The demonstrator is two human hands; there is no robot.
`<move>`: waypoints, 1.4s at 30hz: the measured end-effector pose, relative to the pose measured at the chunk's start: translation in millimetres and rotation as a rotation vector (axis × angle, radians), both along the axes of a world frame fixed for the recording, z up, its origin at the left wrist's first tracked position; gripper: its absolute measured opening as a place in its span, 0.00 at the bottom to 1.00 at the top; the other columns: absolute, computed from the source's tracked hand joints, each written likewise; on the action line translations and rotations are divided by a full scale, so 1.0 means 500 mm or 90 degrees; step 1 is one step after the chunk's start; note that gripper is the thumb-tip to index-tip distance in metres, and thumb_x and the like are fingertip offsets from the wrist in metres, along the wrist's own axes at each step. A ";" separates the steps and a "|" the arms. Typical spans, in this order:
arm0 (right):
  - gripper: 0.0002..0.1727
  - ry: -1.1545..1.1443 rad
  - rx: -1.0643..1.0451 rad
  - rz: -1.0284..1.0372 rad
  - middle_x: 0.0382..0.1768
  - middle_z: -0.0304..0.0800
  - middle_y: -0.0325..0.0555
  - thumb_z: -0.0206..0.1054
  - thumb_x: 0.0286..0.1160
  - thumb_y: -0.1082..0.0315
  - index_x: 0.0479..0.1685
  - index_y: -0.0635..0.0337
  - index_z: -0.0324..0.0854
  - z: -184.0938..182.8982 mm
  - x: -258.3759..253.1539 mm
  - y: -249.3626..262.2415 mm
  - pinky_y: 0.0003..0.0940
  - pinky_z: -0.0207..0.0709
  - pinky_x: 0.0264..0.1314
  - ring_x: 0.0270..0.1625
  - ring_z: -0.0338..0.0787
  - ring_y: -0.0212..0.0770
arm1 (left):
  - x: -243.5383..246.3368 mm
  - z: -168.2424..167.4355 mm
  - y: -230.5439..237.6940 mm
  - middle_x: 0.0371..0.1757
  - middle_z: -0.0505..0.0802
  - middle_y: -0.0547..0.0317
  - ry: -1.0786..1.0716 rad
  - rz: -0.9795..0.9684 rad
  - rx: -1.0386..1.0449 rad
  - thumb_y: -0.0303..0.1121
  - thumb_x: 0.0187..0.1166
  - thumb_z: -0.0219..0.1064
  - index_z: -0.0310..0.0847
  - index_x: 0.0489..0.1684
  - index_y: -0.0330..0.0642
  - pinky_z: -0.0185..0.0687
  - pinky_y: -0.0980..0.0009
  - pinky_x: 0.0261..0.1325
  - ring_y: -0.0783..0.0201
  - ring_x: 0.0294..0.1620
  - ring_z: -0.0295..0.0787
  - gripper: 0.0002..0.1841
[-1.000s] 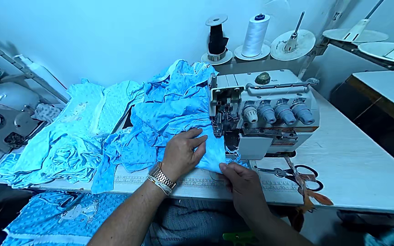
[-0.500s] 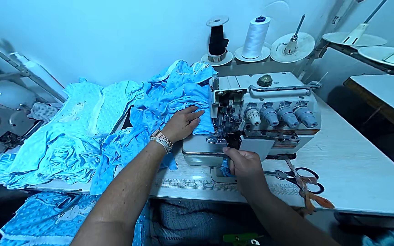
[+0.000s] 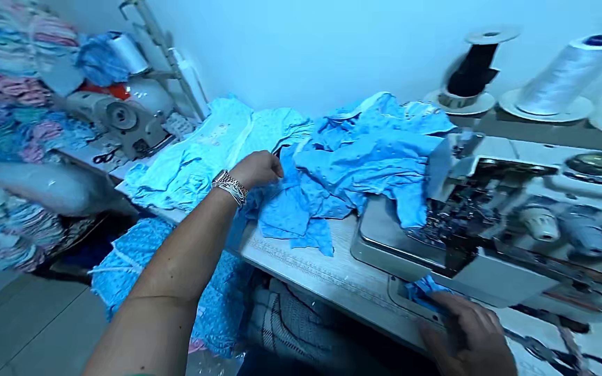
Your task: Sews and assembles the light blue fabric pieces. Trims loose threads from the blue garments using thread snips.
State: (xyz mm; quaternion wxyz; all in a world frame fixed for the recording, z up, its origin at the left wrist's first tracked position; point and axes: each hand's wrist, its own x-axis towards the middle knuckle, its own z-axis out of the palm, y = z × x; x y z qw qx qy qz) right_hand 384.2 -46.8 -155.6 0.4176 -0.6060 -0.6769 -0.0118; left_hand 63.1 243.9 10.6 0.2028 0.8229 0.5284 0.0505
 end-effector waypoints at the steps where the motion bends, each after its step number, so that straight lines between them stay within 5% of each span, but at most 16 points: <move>1: 0.33 -0.054 -0.026 0.013 0.58 0.91 0.63 0.61 0.75 0.44 0.58 0.68 0.85 -0.001 -0.005 0.011 0.58 0.77 0.65 0.62 0.88 0.61 | -0.027 -0.011 0.006 0.54 0.93 0.39 0.077 0.040 -0.009 0.30 0.72 0.77 0.90 0.54 0.35 0.77 0.34 0.66 0.40 0.59 0.89 0.15; 5: 0.51 -0.169 -0.279 -0.072 0.46 0.93 0.65 0.47 0.74 0.22 0.50 0.69 0.88 0.024 -0.029 0.034 0.70 0.79 0.56 0.53 0.92 0.69 | -0.049 -0.087 -0.002 0.66 0.86 0.29 0.118 0.080 -0.065 0.45 0.60 0.88 0.76 0.75 0.34 0.72 0.30 0.71 0.32 0.69 0.82 0.42; 8: 0.55 -0.203 -0.643 -0.132 0.47 0.93 0.68 0.44 0.70 0.16 0.49 0.66 0.89 0.085 -0.035 0.077 0.71 0.78 0.56 0.58 0.91 0.70 | -0.035 -0.112 -0.003 0.67 0.86 0.31 0.143 0.080 -0.021 0.40 0.66 0.83 0.83 0.71 0.40 0.74 0.29 0.68 0.32 0.69 0.82 0.31; 11: 0.56 -0.220 -0.761 -0.163 0.49 0.92 0.65 0.40 0.70 0.15 0.41 0.64 0.89 0.106 -0.043 0.110 0.67 0.78 0.58 0.61 0.90 0.65 | -0.051 -0.061 0.003 0.55 0.91 0.32 0.093 0.064 -0.002 0.32 0.70 0.79 0.88 0.57 0.34 0.74 0.29 0.65 0.33 0.62 0.86 0.19; 13: 0.55 -0.212 -0.681 -0.186 0.47 0.93 0.65 0.40 0.71 0.16 0.41 0.64 0.90 0.099 -0.049 0.092 0.67 0.79 0.57 0.60 0.91 0.66 | -0.087 0.007 0.007 0.51 0.91 0.32 0.028 0.047 0.048 0.33 0.71 0.79 0.88 0.53 0.31 0.75 0.31 0.63 0.35 0.58 0.87 0.17; 16: 0.44 -0.213 -0.177 -0.201 0.30 0.90 0.65 0.47 0.78 0.31 0.24 0.68 0.86 0.027 -0.040 0.050 0.67 0.78 0.40 0.42 0.92 0.70 | -0.142 0.133 -0.009 0.53 0.89 0.37 -0.184 0.069 0.127 0.29 0.76 0.74 0.84 0.54 0.27 0.79 0.45 0.63 0.49 0.54 0.87 0.15; 18: 0.35 -0.237 0.061 -0.164 0.25 0.87 0.61 0.48 0.80 0.44 0.18 0.67 0.82 0.003 -0.038 0.050 0.61 0.76 0.33 0.34 0.89 0.68 | -0.155 0.204 -0.031 0.45 0.88 0.51 -0.387 0.125 0.175 0.27 0.79 0.69 0.79 0.49 0.32 0.83 0.61 0.53 0.64 0.43 0.86 0.09; 20: 0.30 -0.223 0.126 -0.112 0.27 0.89 0.59 0.51 0.80 0.49 0.21 0.65 0.84 0.017 -0.053 0.044 0.57 0.78 0.34 0.35 0.90 0.64 | -0.144 0.259 -0.055 0.39 0.89 0.63 -0.581 0.152 0.137 0.28 0.83 0.64 0.75 0.50 0.43 0.87 0.71 0.44 0.72 0.37 0.88 0.05; 23: 0.27 -0.127 0.106 -0.040 0.33 0.90 0.57 0.56 0.78 0.48 0.34 0.66 0.89 0.086 -0.101 0.040 0.55 0.82 0.37 0.38 0.91 0.61 | -0.103 0.321 -0.107 0.38 0.92 0.61 -0.731 0.150 0.059 0.31 0.86 0.61 0.80 0.53 0.44 0.90 0.69 0.45 0.68 0.39 0.92 0.06; 27: 0.28 -0.014 0.015 0.068 0.45 0.94 0.49 0.64 0.74 0.44 0.55 0.62 0.88 0.200 -0.186 0.029 0.53 0.86 0.46 0.47 0.93 0.50 | -0.030 0.363 -0.199 0.39 0.92 0.57 -0.716 0.106 -0.015 0.38 0.91 0.55 0.81 0.54 0.40 0.91 0.67 0.44 0.66 0.39 0.93 0.12; 31: 0.48 0.039 -0.017 0.154 0.57 0.93 0.49 0.63 0.69 0.27 0.77 0.61 0.78 0.274 -0.269 0.014 0.54 0.86 0.57 0.58 0.93 0.48 | 0.031 0.358 -0.342 0.31 0.91 0.60 -0.693 -0.034 -0.078 0.37 0.93 0.51 0.78 0.42 0.44 0.90 0.71 0.37 0.68 0.33 0.92 0.13; 32: 0.50 0.070 0.016 0.151 0.57 0.93 0.49 0.62 0.67 0.25 0.76 0.61 0.77 0.290 -0.279 0.011 0.51 0.86 0.59 0.59 0.92 0.45 | 0.036 0.354 -0.369 0.29 0.90 0.62 -0.672 -0.084 -0.099 0.37 0.94 0.50 0.77 0.38 0.45 0.89 0.73 0.35 0.70 0.31 0.91 0.14; 34: 0.36 0.153 0.141 0.167 0.49 0.93 0.38 0.68 0.71 0.33 0.59 0.58 0.86 0.319 -0.283 0.008 0.32 0.85 0.59 0.56 0.90 0.27 | 0.036 0.345 -0.406 0.25 0.88 0.64 -0.612 -0.190 -0.135 0.36 0.95 0.46 0.74 0.33 0.47 0.87 0.75 0.32 0.73 0.27 0.89 0.16; 36: 0.15 0.207 0.241 0.263 0.42 0.91 0.34 0.70 0.78 0.59 0.47 0.65 0.87 0.346 -0.277 0.010 0.12 0.79 0.60 0.53 0.86 0.13 | 0.032 0.330 -0.421 0.23 0.87 0.69 -0.539 -0.288 -0.124 0.36 0.93 0.46 0.74 0.31 0.49 0.85 0.78 0.31 0.77 0.26 0.86 0.16; 39: 0.13 0.143 0.216 0.161 0.44 0.91 0.55 0.64 0.77 0.75 0.49 0.80 0.84 0.396 -0.265 -0.002 0.16 0.74 0.60 0.52 0.87 0.24 | 0.020 0.320 -0.433 0.30 0.86 0.75 -0.394 -0.428 -0.095 0.46 0.84 0.57 0.73 0.41 0.49 0.82 0.82 0.38 0.83 0.33 0.84 0.12; 42: 0.11 0.181 0.230 0.209 0.45 0.92 0.40 0.65 0.80 0.68 0.53 0.65 0.86 0.457 -0.246 0.014 0.18 0.82 0.59 0.53 0.89 0.21 | 0.004 0.327 -0.443 0.45 0.92 0.77 -0.325 -0.522 -0.021 0.55 0.68 0.74 0.78 0.60 0.44 0.86 0.83 0.54 0.86 0.49 0.87 0.29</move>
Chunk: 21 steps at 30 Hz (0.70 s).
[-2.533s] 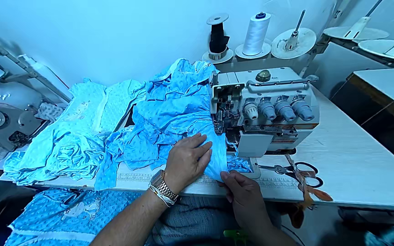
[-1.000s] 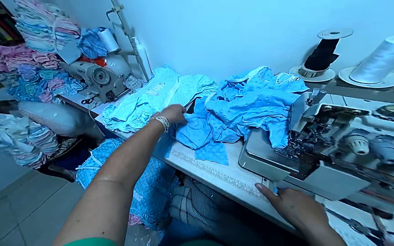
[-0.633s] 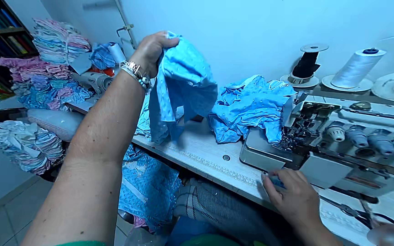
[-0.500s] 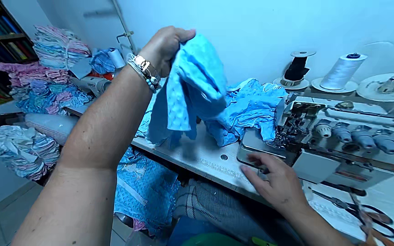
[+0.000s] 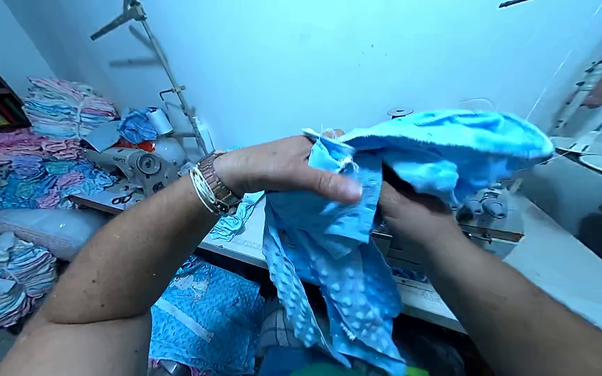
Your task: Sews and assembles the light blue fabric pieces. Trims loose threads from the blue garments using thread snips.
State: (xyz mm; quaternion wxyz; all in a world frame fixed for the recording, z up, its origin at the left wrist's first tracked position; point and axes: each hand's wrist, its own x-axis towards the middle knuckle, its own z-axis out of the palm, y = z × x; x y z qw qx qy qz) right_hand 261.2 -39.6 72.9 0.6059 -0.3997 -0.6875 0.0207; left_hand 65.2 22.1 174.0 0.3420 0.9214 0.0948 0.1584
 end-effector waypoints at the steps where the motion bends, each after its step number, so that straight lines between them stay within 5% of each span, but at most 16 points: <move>1: 0.10 0.064 -0.071 0.109 0.45 0.93 0.32 0.69 0.78 0.68 0.53 0.58 0.87 0.022 0.007 -0.001 0.19 0.85 0.58 0.52 0.90 0.19 | -0.004 0.005 -0.001 0.50 0.92 0.74 0.004 0.002 0.057 0.49 0.71 0.74 0.80 0.64 0.40 0.85 0.82 0.59 0.84 0.53 0.87 0.28; 3: 0.12 0.111 -0.226 0.306 0.40 0.95 0.30 0.76 0.65 0.75 0.46 0.53 0.89 0.057 0.032 -0.008 0.22 0.89 0.51 0.45 0.92 0.23 | -0.003 0.006 -0.002 0.35 0.93 0.76 -0.053 0.068 0.065 0.34 0.81 0.67 0.88 0.44 0.45 0.86 0.83 0.44 0.85 0.38 0.88 0.06; 5: 0.13 0.012 -0.340 0.384 0.32 0.94 0.29 0.77 0.55 0.77 0.39 0.51 0.90 0.074 0.065 -0.007 0.20 0.88 0.41 0.37 0.91 0.21 | 0.000 0.005 -0.001 0.26 0.92 0.75 -0.143 0.171 -0.063 0.31 0.88 0.56 0.87 0.30 0.48 0.86 0.81 0.35 0.83 0.29 0.88 0.15; 9: 0.04 -0.050 -0.406 0.326 0.21 0.88 0.36 0.69 0.66 0.76 0.31 0.56 0.87 0.076 0.127 0.003 0.18 0.74 0.23 0.22 0.83 0.23 | -0.009 0.009 0.002 0.36 0.95 0.64 -0.253 0.296 -0.312 0.36 0.93 0.52 0.84 0.48 0.45 0.92 0.73 0.47 0.72 0.39 0.94 0.13; 12: 0.06 -0.003 -0.347 0.202 0.18 0.84 0.33 0.67 0.70 0.77 0.36 0.56 0.87 0.059 0.148 -0.001 0.16 0.66 0.16 0.16 0.75 0.22 | -0.010 -0.001 0.006 0.37 0.95 0.62 -0.321 0.272 -0.385 0.37 0.94 0.48 0.83 0.48 0.45 0.92 0.72 0.48 0.71 0.40 0.94 0.15; 14: 0.10 -0.038 -0.262 0.026 0.23 0.82 0.37 0.71 0.71 0.77 0.49 0.59 0.87 0.045 0.133 -0.013 0.27 0.70 0.22 0.21 0.76 0.30 | -0.007 -0.002 0.004 0.37 0.95 0.61 -0.339 0.265 -0.403 0.39 0.95 0.47 0.82 0.48 0.45 0.92 0.72 0.47 0.71 0.40 0.95 0.16; 17: 0.21 -0.131 -0.082 -0.109 0.46 0.89 0.41 0.71 0.68 0.62 0.62 0.57 0.83 0.013 0.077 -0.037 0.34 0.82 0.34 0.37 0.87 0.34 | 0.005 -0.007 0.002 0.37 0.95 0.61 -0.322 0.246 -0.397 0.39 0.94 0.48 0.83 0.49 0.45 0.93 0.72 0.46 0.70 0.40 0.95 0.16; 21: 0.32 -0.230 0.143 -0.134 0.55 0.87 0.54 0.75 0.67 0.44 0.61 0.63 0.84 -0.055 0.002 -0.055 0.39 0.85 0.44 0.50 0.88 0.46 | 0.043 -0.013 -0.020 0.36 0.94 0.59 -0.389 0.314 -0.409 0.41 0.94 0.50 0.82 0.51 0.42 0.93 0.71 0.43 0.68 0.38 0.95 0.16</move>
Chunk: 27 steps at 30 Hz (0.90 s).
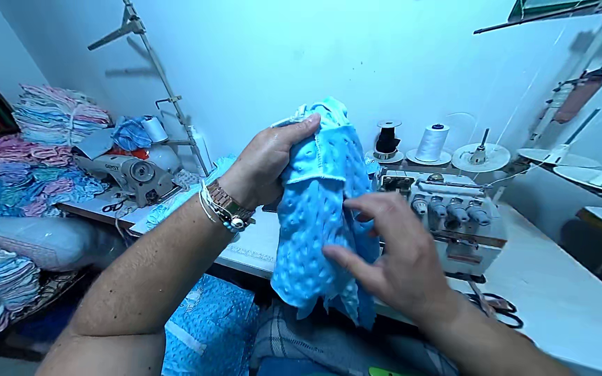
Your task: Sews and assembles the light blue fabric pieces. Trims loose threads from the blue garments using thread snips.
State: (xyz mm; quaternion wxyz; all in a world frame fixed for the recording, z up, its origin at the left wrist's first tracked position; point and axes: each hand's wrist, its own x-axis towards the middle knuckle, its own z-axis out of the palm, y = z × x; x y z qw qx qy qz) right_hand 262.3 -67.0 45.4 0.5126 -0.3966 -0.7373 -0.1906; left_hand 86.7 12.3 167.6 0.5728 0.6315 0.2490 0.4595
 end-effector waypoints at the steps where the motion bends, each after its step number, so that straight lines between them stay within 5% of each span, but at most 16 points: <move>1: 0.35 -0.005 0.038 -0.013 0.55 0.86 0.55 0.74 0.66 0.39 0.61 0.63 0.85 -0.021 -0.018 -0.007 0.42 0.83 0.49 0.54 0.86 0.49 | 0.007 -0.002 -0.003 0.37 0.94 0.58 -0.026 0.014 0.001 0.42 0.94 0.50 0.81 0.53 0.41 0.93 0.70 0.45 0.68 0.38 0.95 0.17; 3: 0.45 0.017 0.038 -0.045 0.62 0.84 0.56 0.71 0.63 0.29 0.66 0.61 0.81 -0.051 -0.050 -0.021 0.45 0.78 0.63 0.63 0.83 0.52 | 0.021 -0.005 -0.007 0.36 0.93 0.57 -0.090 0.039 0.014 0.42 0.94 0.49 0.81 0.52 0.41 0.93 0.69 0.45 0.67 0.39 0.94 0.17; 6: 0.51 0.132 -0.077 -0.045 0.61 0.85 0.60 0.72 0.62 0.29 0.70 0.70 0.76 -0.046 -0.072 -0.004 0.48 0.85 0.57 0.59 0.88 0.52 | 0.046 -0.015 -0.020 0.40 0.93 0.55 -0.166 0.048 0.044 0.38 0.94 0.50 0.78 0.56 0.39 0.92 0.66 0.48 0.65 0.42 0.94 0.14; 9: 0.14 0.226 -0.068 -0.011 0.36 0.90 0.40 0.73 0.73 0.57 0.46 0.59 0.85 -0.012 -0.051 0.014 0.25 0.85 0.42 0.39 0.90 0.28 | 0.058 -0.023 -0.019 0.44 0.91 0.55 -0.179 0.032 0.139 0.26 0.89 0.53 0.75 0.61 0.39 0.91 0.68 0.50 0.66 0.44 0.92 0.10; 12: 0.08 0.176 -0.079 -0.007 0.33 0.93 0.34 0.70 0.77 0.64 0.42 0.57 0.91 0.019 0.012 -0.005 0.16 0.83 0.39 0.34 0.88 0.18 | 0.038 -0.014 0.024 0.38 0.92 0.58 -0.185 0.104 0.195 0.21 0.82 0.60 0.79 0.52 0.38 0.92 0.71 0.43 0.69 0.37 0.92 0.07; 14: 0.10 0.120 -0.151 -0.064 0.32 0.94 0.32 0.68 0.80 0.60 0.42 0.52 0.94 0.039 0.066 -0.011 0.22 0.83 0.36 0.32 0.88 0.19 | 0.017 -0.015 0.064 0.32 0.92 0.61 -0.160 0.203 0.226 0.22 0.78 0.65 0.83 0.41 0.40 0.90 0.73 0.40 0.70 0.33 0.92 0.03; 17: 0.10 0.088 -0.309 -0.108 0.27 0.90 0.39 0.67 0.84 0.62 0.39 0.53 0.93 0.079 0.135 -0.004 0.44 0.79 0.32 0.28 0.86 0.34 | -0.014 -0.023 0.113 0.33 0.90 0.59 -0.038 0.328 0.267 0.25 0.70 0.73 0.86 0.29 0.41 0.88 0.69 0.43 0.68 0.37 0.89 0.03; 19: 0.11 0.129 -0.303 -0.133 0.30 0.88 0.42 0.63 0.86 0.64 0.44 0.57 0.90 0.108 0.168 0.000 0.44 0.80 0.36 0.31 0.85 0.35 | -0.040 -0.021 0.134 0.36 0.86 0.60 0.089 0.393 0.311 0.27 0.66 0.73 0.87 0.26 0.42 0.83 0.66 0.45 0.67 0.40 0.85 0.02; 22: 0.15 0.218 -0.228 -0.188 0.38 0.85 0.48 0.55 0.90 0.61 0.54 0.61 0.82 0.132 0.205 0.020 0.44 0.79 0.44 0.37 0.84 0.36 | -0.073 -0.014 0.156 0.19 0.81 0.67 0.175 0.441 0.342 0.22 0.55 0.68 0.71 0.16 0.47 0.75 0.69 0.28 0.74 0.22 0.78 0.10; 24: 0.14 0.220 -0.251 -0.177 0.35 0.86 0.48 0.57 0.89 0.60 0.51 0.59 0.85 0.139 0.216 0.033 0.48 0.80 0.40 0.34 0.85 0.38 | -0.086 -0.015 0.154 0.22 0.79 0.66 0.128 0.333 0.257 0.14 0.56 0.62 0.64 0.28 0.46 0.77 0.73 0.27 0.74 0.22 0.77 0.15; 27: 0.12 0.192 -0.266 -0.164 0.28 0.84 0.38 0.63 0.86 0.58 0.42 0.54 0.86 0.161 0.215 0.042 0.37 0.76 0.34 0.28 0.81 0.30 | -0.100 -0.018 0.141 0.34 0.88 0.60 0.107 0.183 0.088 0.09 0.64 0.54 0.70 0.63 0.42 0.85 0.72 0.36 0.71 0.30 0.87 0.27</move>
